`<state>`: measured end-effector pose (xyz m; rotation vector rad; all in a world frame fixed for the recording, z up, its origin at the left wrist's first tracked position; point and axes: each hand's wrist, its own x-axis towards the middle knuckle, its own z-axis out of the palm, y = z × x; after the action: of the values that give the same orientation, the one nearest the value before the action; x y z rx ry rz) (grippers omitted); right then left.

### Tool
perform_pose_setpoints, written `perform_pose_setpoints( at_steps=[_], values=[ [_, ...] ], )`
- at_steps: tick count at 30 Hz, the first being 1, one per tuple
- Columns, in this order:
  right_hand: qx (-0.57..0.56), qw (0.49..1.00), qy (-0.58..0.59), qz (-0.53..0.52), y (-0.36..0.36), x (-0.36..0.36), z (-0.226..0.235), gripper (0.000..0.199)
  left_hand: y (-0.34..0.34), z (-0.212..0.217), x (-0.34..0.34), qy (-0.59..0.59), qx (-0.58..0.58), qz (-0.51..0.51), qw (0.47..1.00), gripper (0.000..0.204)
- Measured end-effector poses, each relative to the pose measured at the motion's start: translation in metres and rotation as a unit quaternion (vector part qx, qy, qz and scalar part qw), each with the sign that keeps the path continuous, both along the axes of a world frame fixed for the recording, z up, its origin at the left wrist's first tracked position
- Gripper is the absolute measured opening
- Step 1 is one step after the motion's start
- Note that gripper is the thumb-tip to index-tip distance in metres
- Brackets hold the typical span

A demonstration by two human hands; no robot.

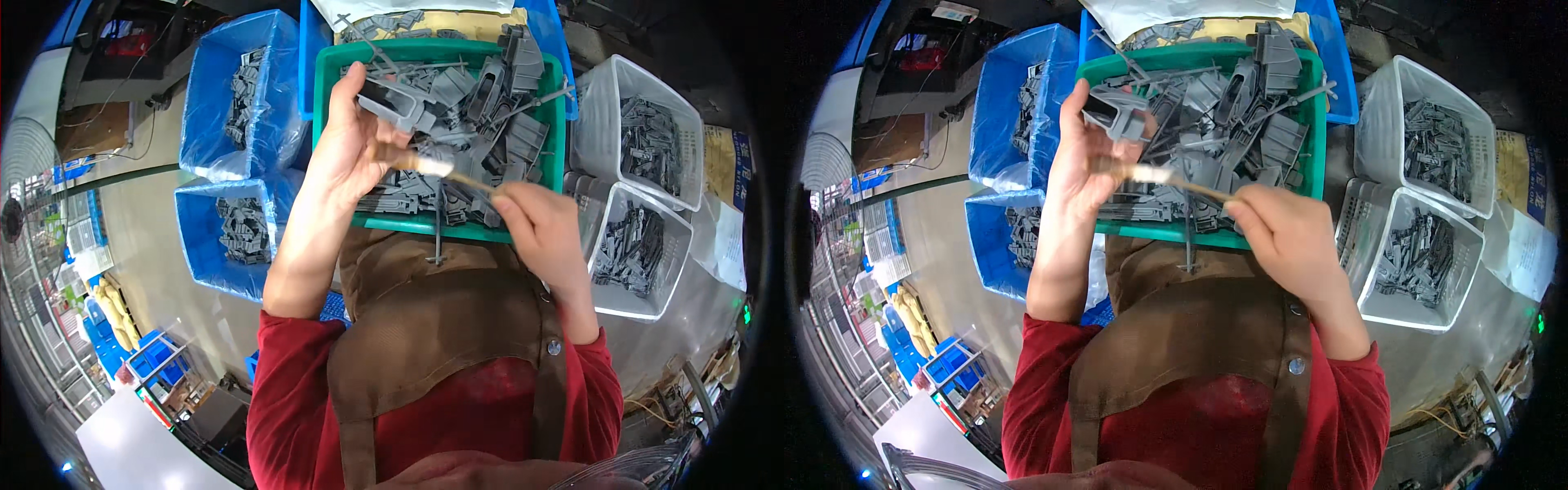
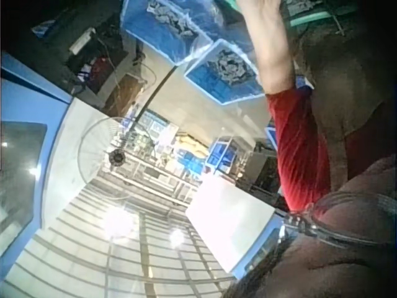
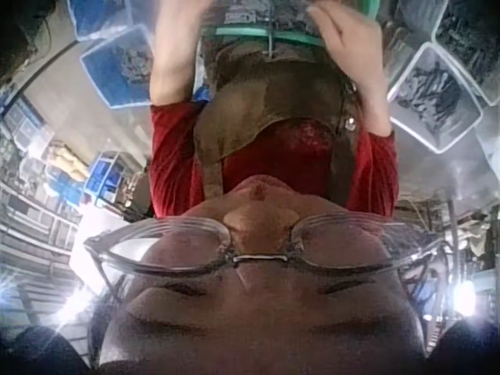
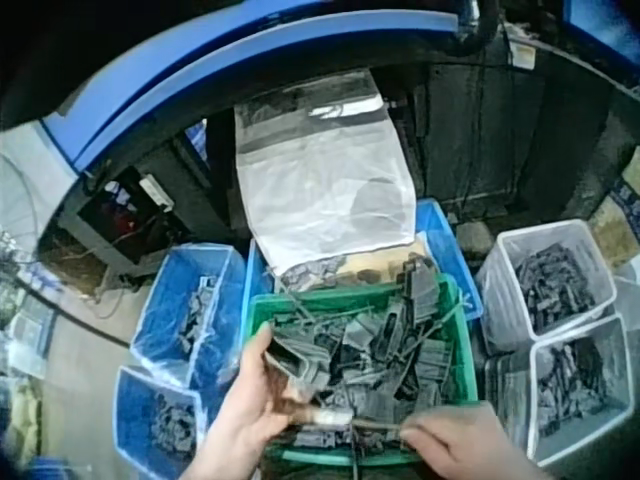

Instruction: Brushing and inspecting grey plastic parts from bins at a workstation.

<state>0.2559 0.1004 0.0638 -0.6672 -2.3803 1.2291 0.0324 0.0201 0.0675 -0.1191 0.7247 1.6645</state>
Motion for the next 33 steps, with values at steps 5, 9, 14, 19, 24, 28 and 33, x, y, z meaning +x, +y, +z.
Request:
perform_pose_setpoints(
  at_steps=[5, 9, 14, 19, 24, 28, 33],
  values=[
    [-0.027, 0.999, 0.012, -0.029, 0.004, -0.002, 0.007, 0.012, -0.006, -0.015, -0.004, 0.000, 0.040, 0.001, 0.999, 0.055],
    [-0.070, 0.995, -0.029, -0.058, 0.013, -0.003, 0.015, 0.013, -0.008, -0.015, -0.005, 0.034, 0.040, 0.033, 0.998, 0.057],
    [-0.070, 0.997, -0.019, 0.008, 0.003, -0.003, 0.010, 0.013, -0.009, -0.021, -0.015, 0.028, 0.083, 0.065, 0.994, 0.058],
    [-0.032, 0.999, -0.011, 0.003, 0.011, -0.005, 0.013, 0.011, -0.013, -0.019, -0.012, 0.061, 0.019, 0.104, 0.993, 0.056],
    [-0.060, 0.997, -0.038, -0.040, 0.015, -0.006, 0.018, 0.011, -0.019, -0.018, -0.010, -0.010, 0.085, 0.069, 0.994, 0.057],
    [-0.058, 0.998, -0.028, 0.016, 0.007, -0.006, 0.017, 0.010, -0.017, -0.019, -0.013, 0.007, 0.136, 0.076, 0.988, 0.058],
    [-0.053, 0.999, -0.006, 0.001, 0.009, -0.007, 0.020, 0.009, -0.018, -0.016, -0.014, 0.054, 0.143, 0.084, 0.985, 0.049]
  ],
)
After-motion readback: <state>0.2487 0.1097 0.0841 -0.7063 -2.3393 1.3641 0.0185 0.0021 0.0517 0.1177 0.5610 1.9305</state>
